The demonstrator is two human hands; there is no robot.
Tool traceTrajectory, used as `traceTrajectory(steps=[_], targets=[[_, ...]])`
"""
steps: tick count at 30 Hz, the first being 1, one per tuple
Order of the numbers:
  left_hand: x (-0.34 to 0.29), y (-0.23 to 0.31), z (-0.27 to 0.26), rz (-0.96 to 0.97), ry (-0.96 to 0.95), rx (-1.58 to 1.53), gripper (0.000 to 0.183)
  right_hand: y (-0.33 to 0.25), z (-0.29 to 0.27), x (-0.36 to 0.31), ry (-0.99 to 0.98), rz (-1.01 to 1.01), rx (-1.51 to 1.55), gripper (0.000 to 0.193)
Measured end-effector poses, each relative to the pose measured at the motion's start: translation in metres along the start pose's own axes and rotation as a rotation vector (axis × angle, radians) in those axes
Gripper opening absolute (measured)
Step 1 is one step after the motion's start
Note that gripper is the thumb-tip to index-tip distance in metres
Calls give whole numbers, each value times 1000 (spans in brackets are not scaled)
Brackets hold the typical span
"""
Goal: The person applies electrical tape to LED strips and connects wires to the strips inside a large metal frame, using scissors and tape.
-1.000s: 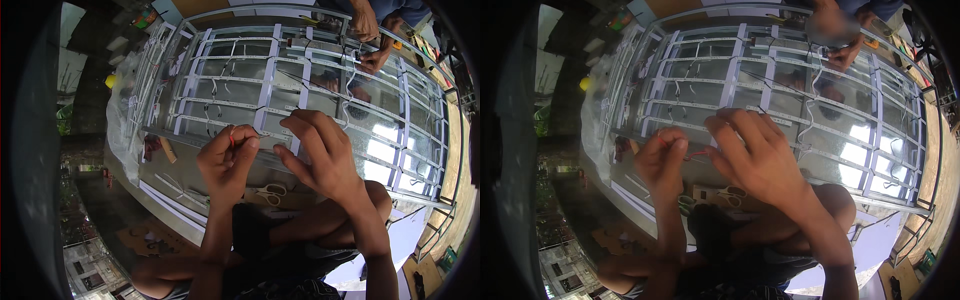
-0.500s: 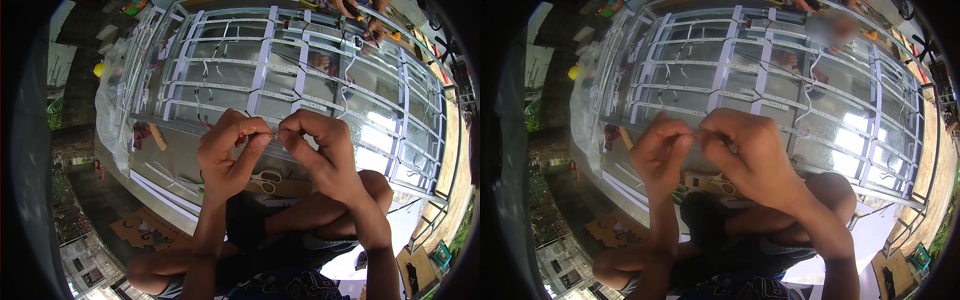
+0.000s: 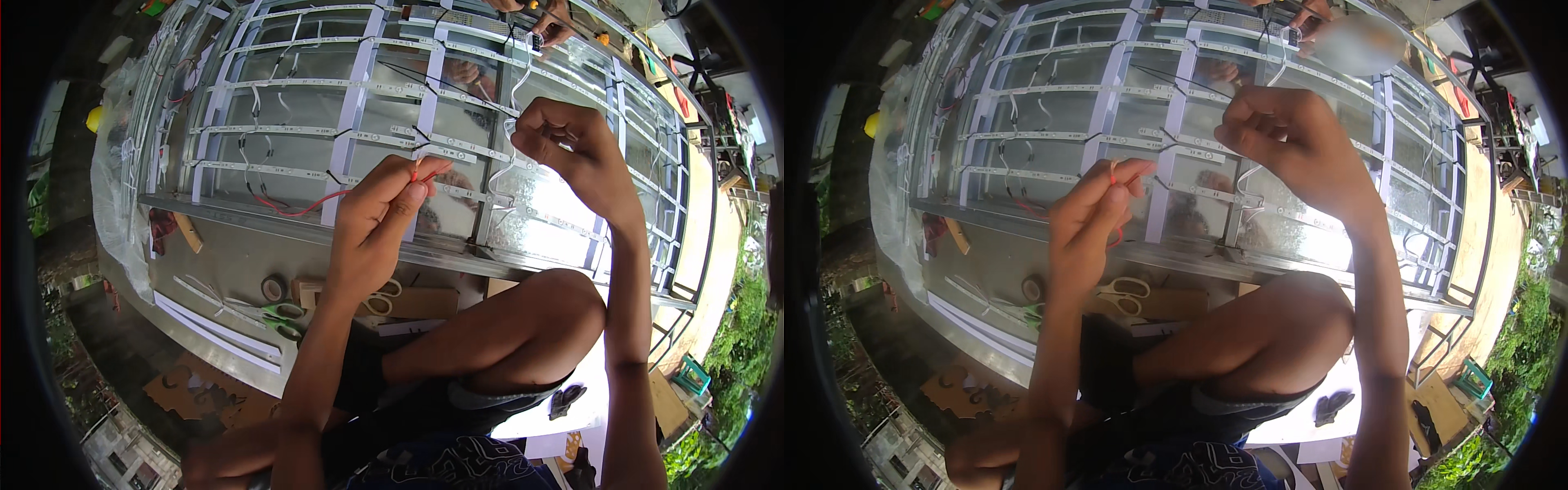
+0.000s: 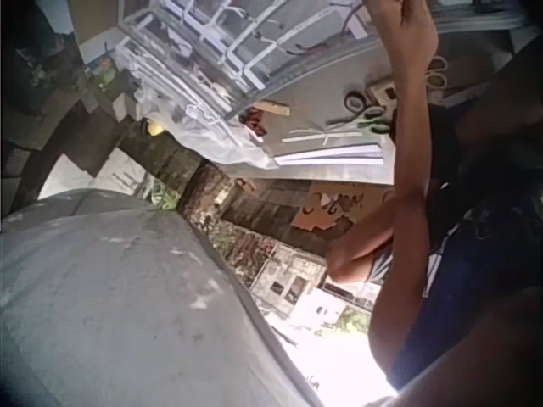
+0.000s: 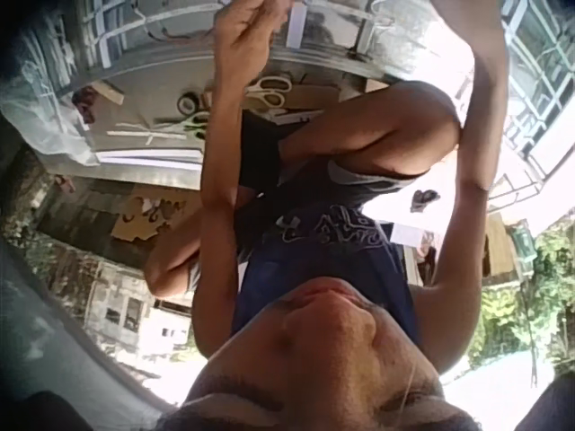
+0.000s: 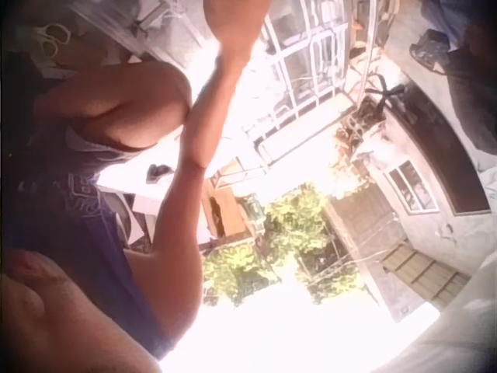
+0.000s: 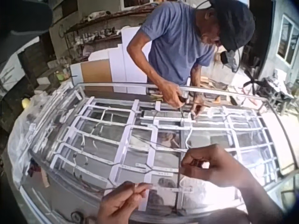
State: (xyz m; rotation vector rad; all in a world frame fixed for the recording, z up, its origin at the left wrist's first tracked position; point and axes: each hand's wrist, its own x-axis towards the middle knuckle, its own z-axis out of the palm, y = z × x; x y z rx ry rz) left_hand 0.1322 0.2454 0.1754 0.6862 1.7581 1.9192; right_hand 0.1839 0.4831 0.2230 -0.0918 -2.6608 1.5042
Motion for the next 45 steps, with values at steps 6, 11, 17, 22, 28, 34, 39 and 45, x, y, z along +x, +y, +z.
traceTrajectory(steps=[6,11,17,22,28,34,39,45], targets=[[20,-54,19,-20,-238,213,23,111,20,-3,-386,100,-210,12],[33,-71,39,-195,-284,224,27,121,20,-18,-526,134,-78,21],[35,-73,47,-495,-169,-47,18,118,21,-27,-572,2,-358,47],[32,-76,48,-509,-64,-197,16,124,22,-35,-584,114,-425,40],[32,-79,60,-643,43,-207,25,132,14,-33,-469,60,-406,28],[35,-91,77,-673,90,-185,22,137,10,-34,-430,26,-413,17],[38,-87,73,-714,5,21,19,138,12,-34,-417,40,-409,15],[43,-90,71,-689,-110,120,22,137,12,-35,-415,60,-429,15]])
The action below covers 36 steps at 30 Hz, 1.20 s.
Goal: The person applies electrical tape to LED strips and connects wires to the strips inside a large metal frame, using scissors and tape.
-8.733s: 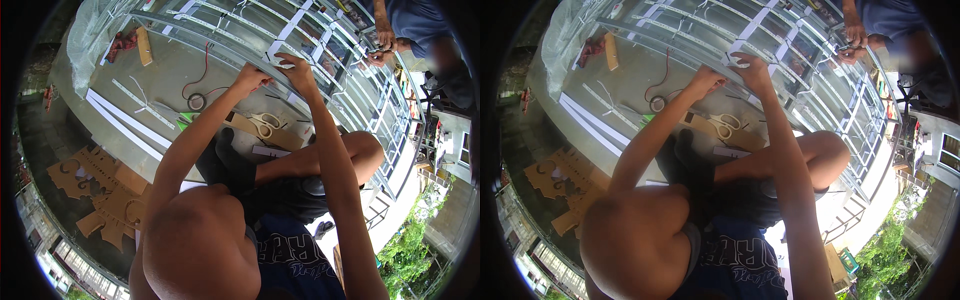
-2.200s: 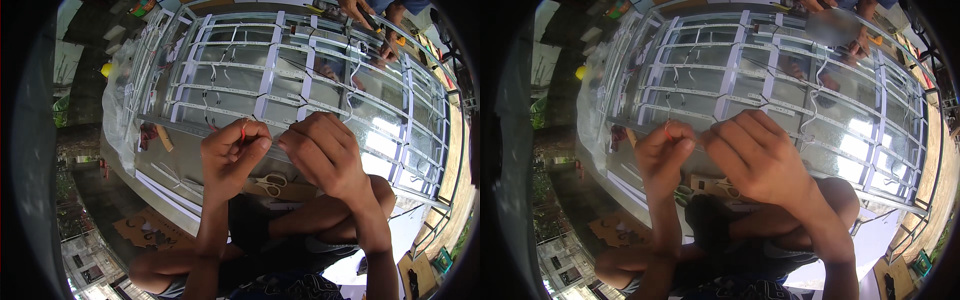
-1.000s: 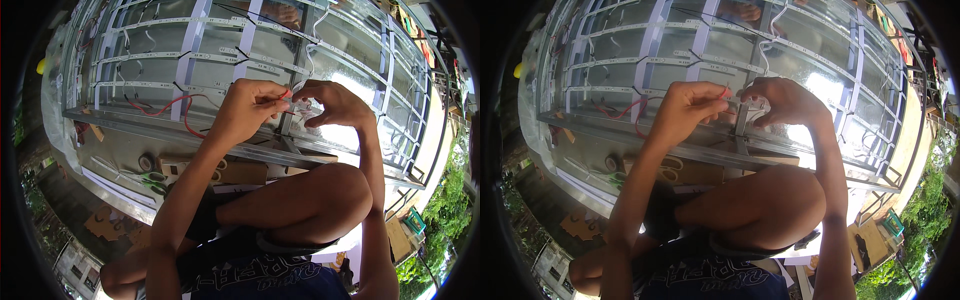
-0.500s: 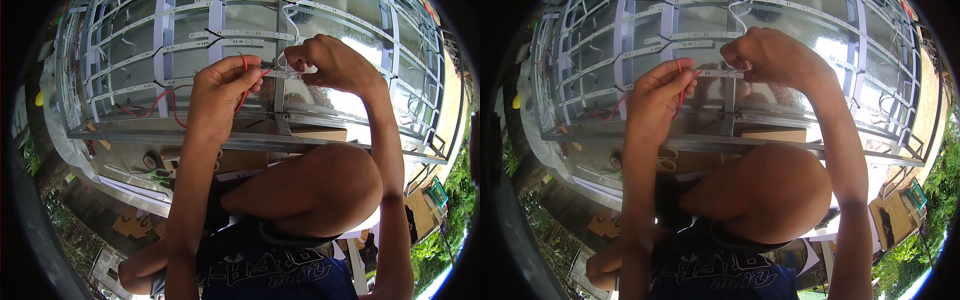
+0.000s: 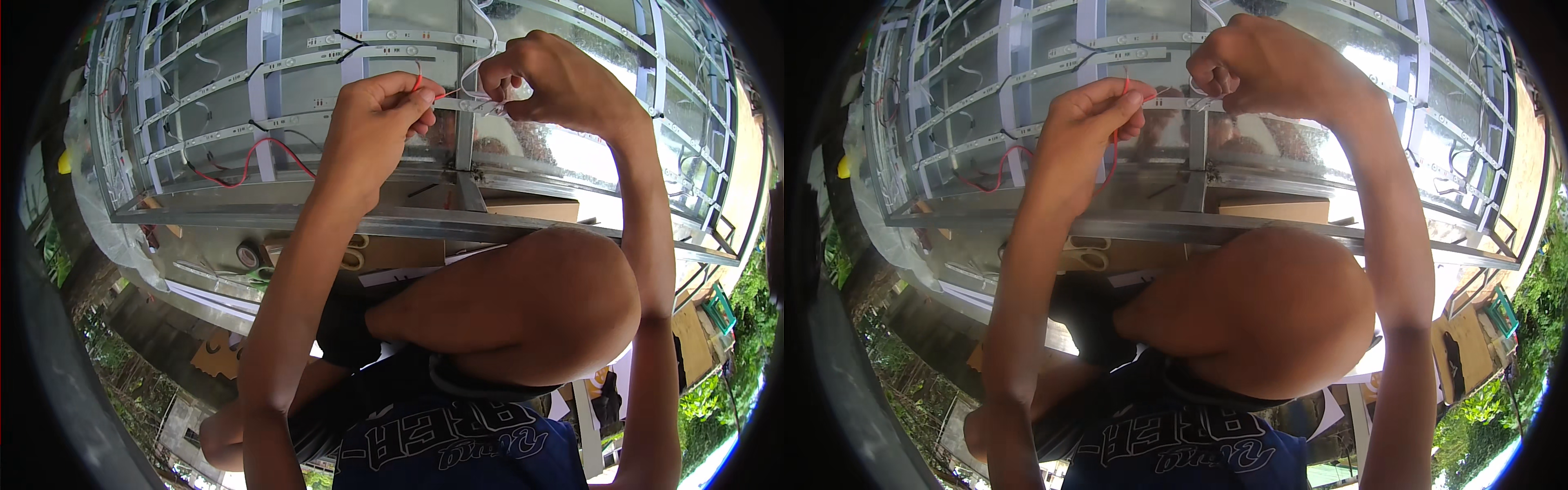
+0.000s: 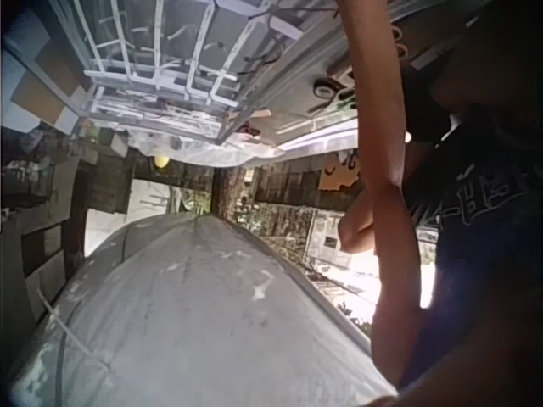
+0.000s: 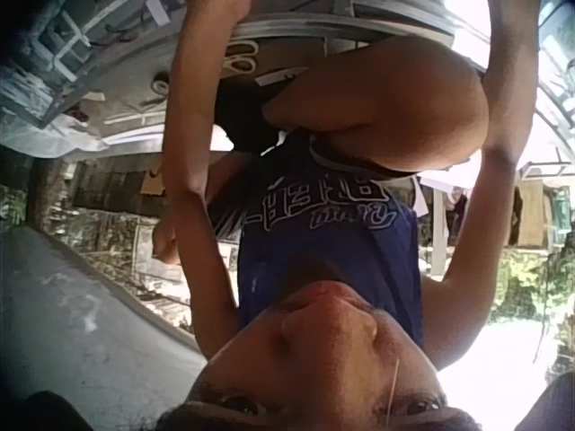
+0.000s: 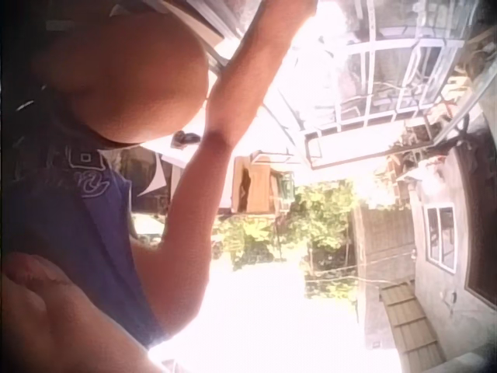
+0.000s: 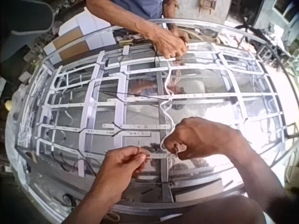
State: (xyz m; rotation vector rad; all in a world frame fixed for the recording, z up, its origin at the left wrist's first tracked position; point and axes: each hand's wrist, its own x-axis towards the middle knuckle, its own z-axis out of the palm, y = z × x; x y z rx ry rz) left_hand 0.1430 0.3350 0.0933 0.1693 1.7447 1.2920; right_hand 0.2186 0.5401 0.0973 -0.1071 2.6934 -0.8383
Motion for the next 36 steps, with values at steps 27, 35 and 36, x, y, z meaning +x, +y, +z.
traceTrajectory(steps=[27,35,36], targets=[[47,-14,23,-3,-207,-127,19,-5,-4,4,71,237,211,13],[50,-18,23,-40,-187,-184,19,2,-5,3,-1,183,311,15],[51,-18,23,-50,-208,-205,19,4,-7,2,-45,160,372,15]])
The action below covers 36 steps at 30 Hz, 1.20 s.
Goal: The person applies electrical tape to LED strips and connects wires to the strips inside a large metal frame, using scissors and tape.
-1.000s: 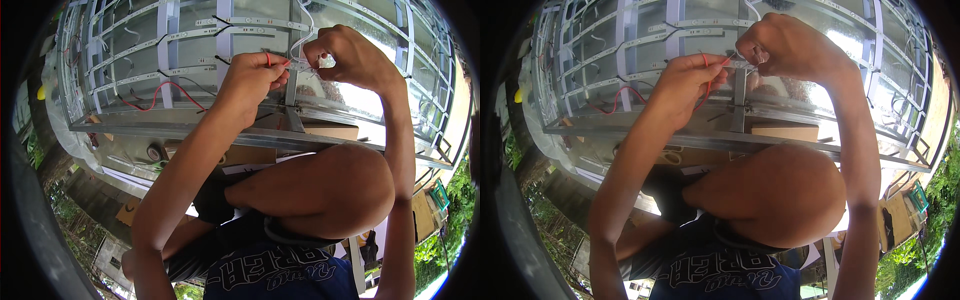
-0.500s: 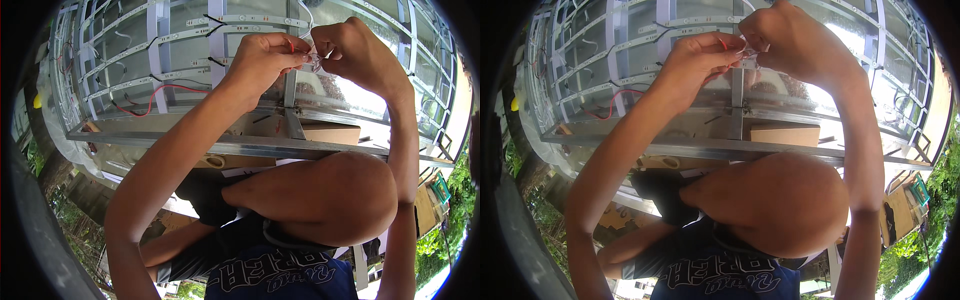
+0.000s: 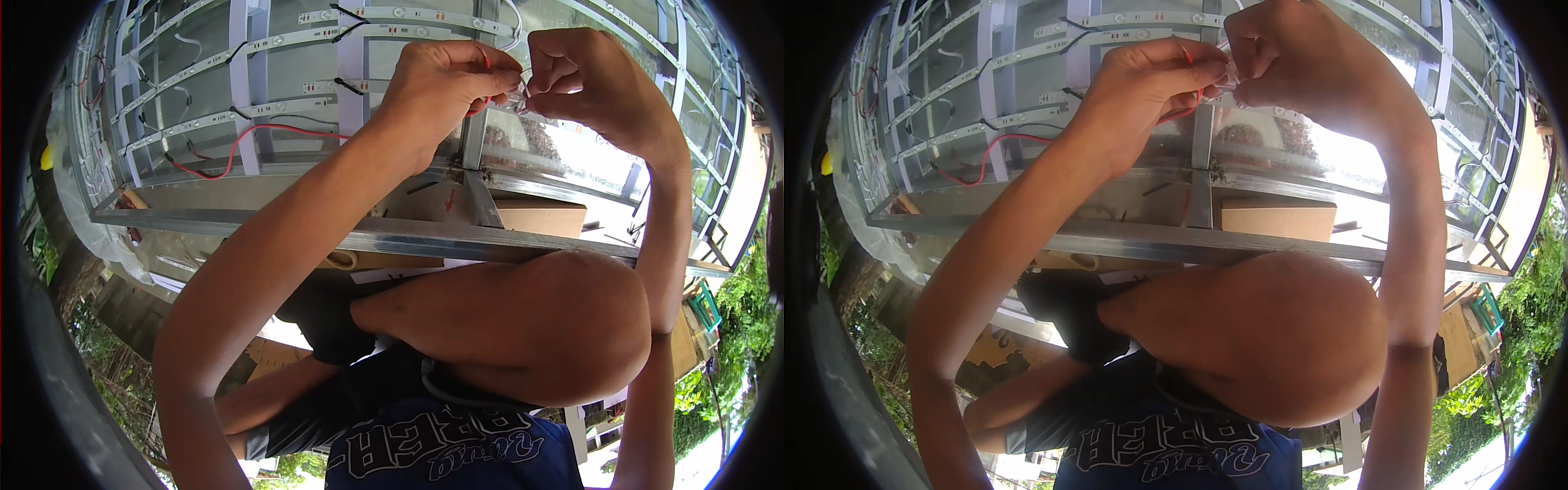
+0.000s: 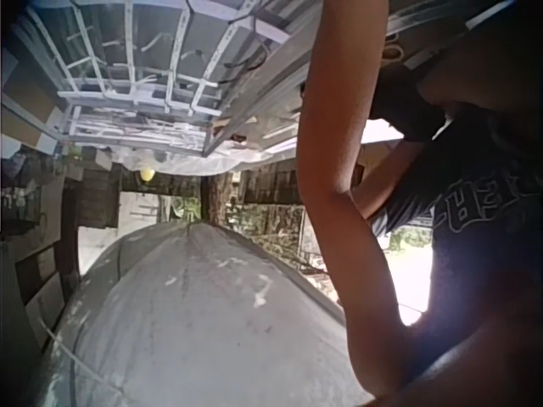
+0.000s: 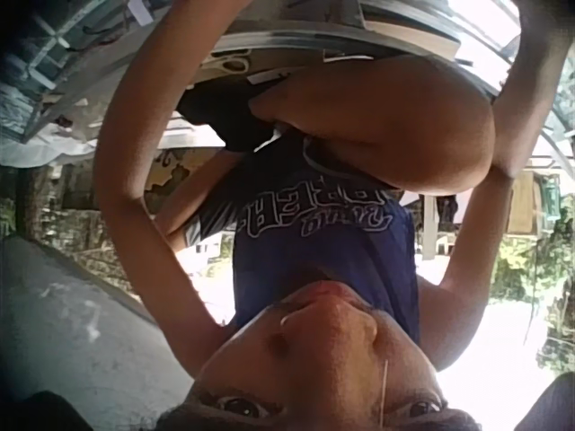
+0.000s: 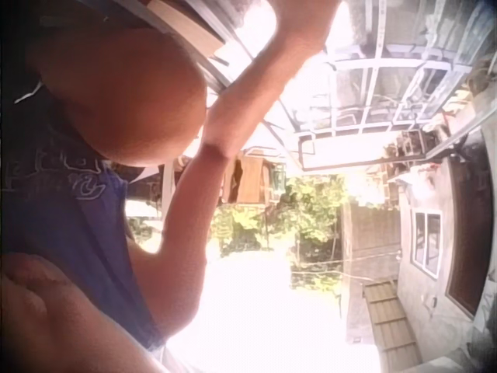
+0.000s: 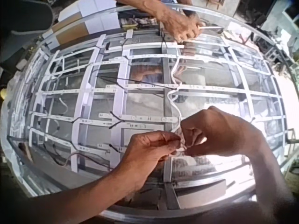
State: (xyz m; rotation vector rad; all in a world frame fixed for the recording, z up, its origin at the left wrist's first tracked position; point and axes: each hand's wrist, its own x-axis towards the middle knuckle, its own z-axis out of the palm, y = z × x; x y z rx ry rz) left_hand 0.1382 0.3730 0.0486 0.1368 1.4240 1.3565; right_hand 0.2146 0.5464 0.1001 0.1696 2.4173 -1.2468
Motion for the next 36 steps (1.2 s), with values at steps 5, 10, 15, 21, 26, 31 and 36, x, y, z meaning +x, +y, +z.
traceTrajectory(steps=[5,10,15,21,26,31,36], targets=[[2,-1,1,-20,-55,-31,18,0,-6,4,30,-52,104,18],[4,-1,1,-40,-79,14,18,-5,-9,5,56,-106,-50,11],[5,0,-2,-41,-114,58,21,-5,-11,3,95,-349,-251,17],[7,-2,-2,-21,-143,4,21,2,-14,1,86,-325,-291,10],[8,1,-5,-11,-253,1,24,12,-13,4,90,-322,-214,8],[5,5,-1,23,-191,125,24,9,-15,1,77,-363,-189,7],[2,12,2,69,-91,242,22,-3,-19,-3,10,-93,-129,7]])
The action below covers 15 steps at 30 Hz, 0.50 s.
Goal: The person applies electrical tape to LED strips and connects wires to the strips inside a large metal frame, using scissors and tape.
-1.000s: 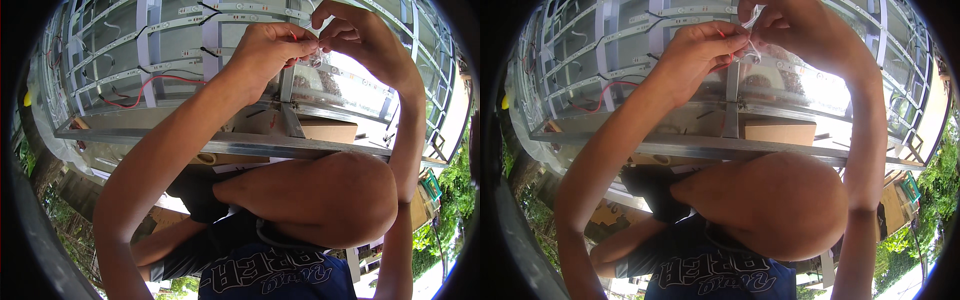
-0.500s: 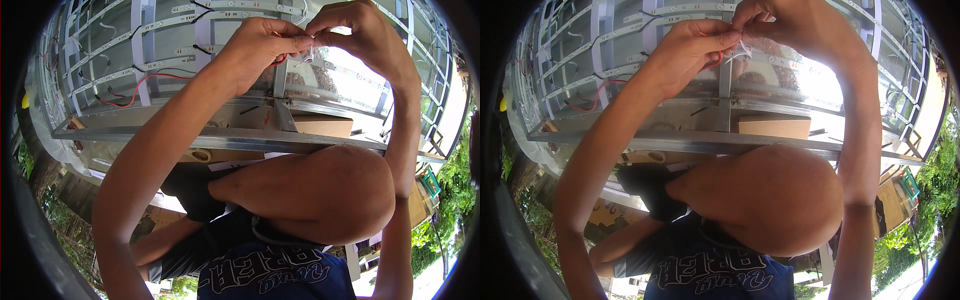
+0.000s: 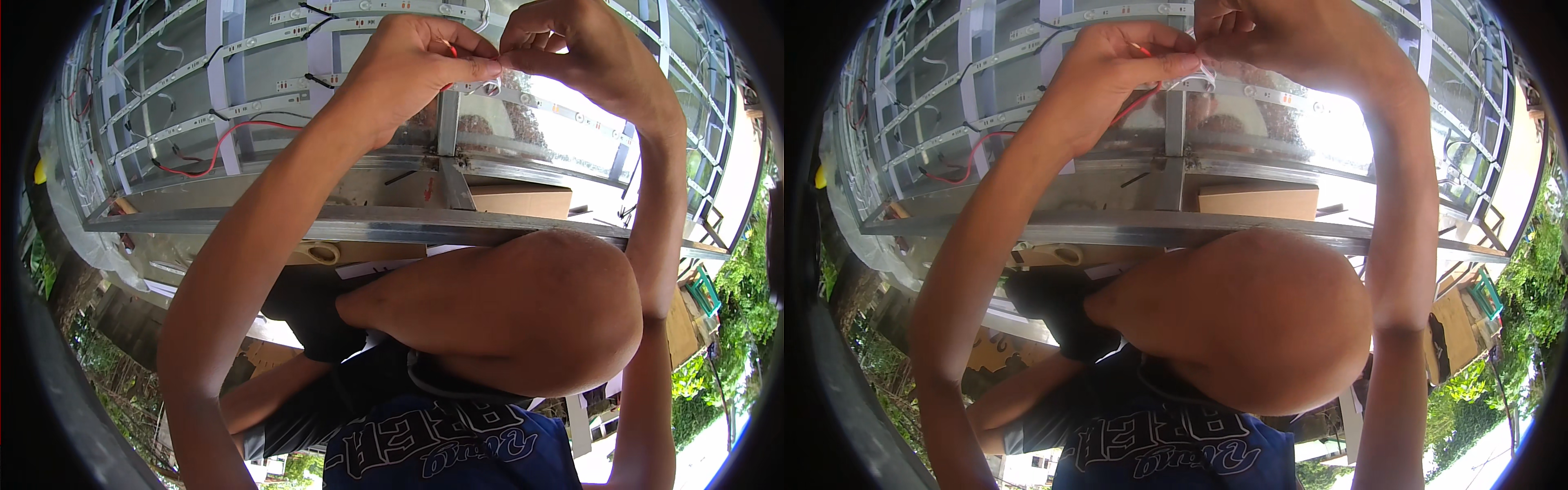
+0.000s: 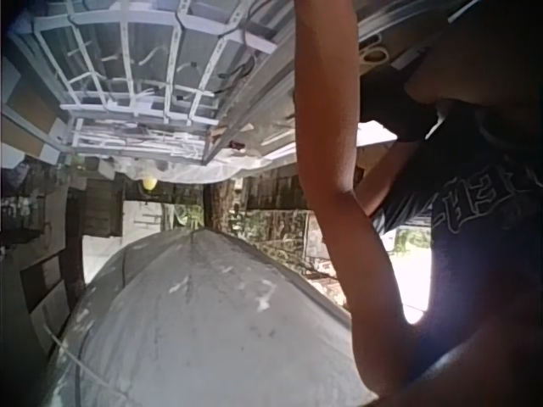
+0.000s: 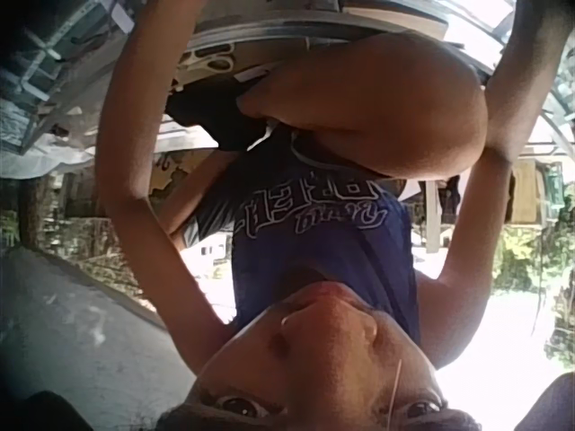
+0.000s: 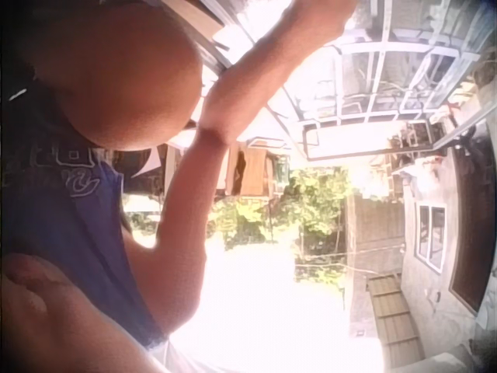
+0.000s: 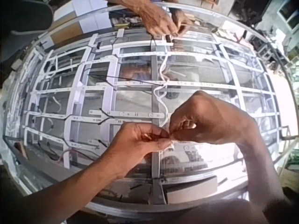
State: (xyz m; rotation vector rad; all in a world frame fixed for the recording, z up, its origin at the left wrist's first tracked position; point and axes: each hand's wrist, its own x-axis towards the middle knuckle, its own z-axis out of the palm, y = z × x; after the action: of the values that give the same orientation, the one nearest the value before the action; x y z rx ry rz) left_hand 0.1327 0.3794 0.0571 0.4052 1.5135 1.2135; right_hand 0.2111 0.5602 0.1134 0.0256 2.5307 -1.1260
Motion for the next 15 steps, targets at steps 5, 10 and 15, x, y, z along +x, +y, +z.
traceTrajectory(steps=[5,10,15], targets=[[-3,3,4,179,111,236,17,-8,-4,-3,-14,17,-11,10],[-3,0,4,193,125,265,11,-9,-4,0,-10,-20,-60,11],[0,3,-1,244,46,214,9,-6,-6,0,-35,19,-27,11]])
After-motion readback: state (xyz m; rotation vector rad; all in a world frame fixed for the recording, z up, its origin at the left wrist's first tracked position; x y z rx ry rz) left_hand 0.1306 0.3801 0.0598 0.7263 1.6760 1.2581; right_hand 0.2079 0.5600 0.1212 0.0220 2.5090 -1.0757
